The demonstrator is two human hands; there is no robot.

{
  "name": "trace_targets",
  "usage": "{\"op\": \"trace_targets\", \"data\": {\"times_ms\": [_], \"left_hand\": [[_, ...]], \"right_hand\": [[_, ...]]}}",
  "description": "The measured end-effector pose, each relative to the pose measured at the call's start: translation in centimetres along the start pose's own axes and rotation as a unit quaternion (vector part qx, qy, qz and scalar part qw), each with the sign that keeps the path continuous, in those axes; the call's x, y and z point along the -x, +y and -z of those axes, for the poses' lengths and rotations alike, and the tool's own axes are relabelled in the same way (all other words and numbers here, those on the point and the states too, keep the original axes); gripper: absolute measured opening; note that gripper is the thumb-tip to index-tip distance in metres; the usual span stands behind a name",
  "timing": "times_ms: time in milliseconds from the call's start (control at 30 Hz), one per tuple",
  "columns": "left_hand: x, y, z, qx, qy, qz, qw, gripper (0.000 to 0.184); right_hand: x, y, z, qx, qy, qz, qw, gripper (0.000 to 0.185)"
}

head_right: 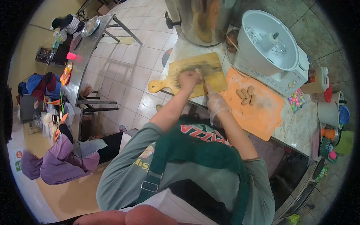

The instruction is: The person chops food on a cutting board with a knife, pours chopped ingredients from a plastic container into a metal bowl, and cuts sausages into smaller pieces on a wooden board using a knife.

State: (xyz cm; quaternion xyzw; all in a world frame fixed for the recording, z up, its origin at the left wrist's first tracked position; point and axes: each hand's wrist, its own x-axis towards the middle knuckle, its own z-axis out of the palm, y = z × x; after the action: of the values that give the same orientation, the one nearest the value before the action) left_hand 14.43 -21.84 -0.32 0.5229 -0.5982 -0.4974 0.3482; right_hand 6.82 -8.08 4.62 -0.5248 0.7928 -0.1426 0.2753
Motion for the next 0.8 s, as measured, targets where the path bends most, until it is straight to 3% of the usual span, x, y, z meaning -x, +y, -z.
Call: {"op": "trace_targets", "data": {"times_ms": [167, 433, 667, 800], "left_hand": [[0.2, 0.8, 0.3, 0.0, -0.004, 0.008, 1.0, 0.014], [-0.1, 0.5, 0.2, -0.005, -0.009, 0.007, 1.0, 0.014], [0.1, 1.1, 0.5, -0.012, -0.011, 0.012, 1.0, 0.014], [0.2, 1.6, 0.7, -0.014, -0.018, 0.022, 0.999, 0.014]], "right_hand": [[3.6, -1.9, 2.1, 0.023, -0.093, -0.114, 0.989, 0.054], [1.0, -1.6, 0.9, -0.021, 0.008, -0.048, 0.999, 0.055], [-0.7, -2.3, 1.6, -0.006, -0.025, -0.063, 0.998, 0.056], [-1.0, -3.2, 2.8, -0.03, -0.007, -0.012, 0.999, 0.053]]}}
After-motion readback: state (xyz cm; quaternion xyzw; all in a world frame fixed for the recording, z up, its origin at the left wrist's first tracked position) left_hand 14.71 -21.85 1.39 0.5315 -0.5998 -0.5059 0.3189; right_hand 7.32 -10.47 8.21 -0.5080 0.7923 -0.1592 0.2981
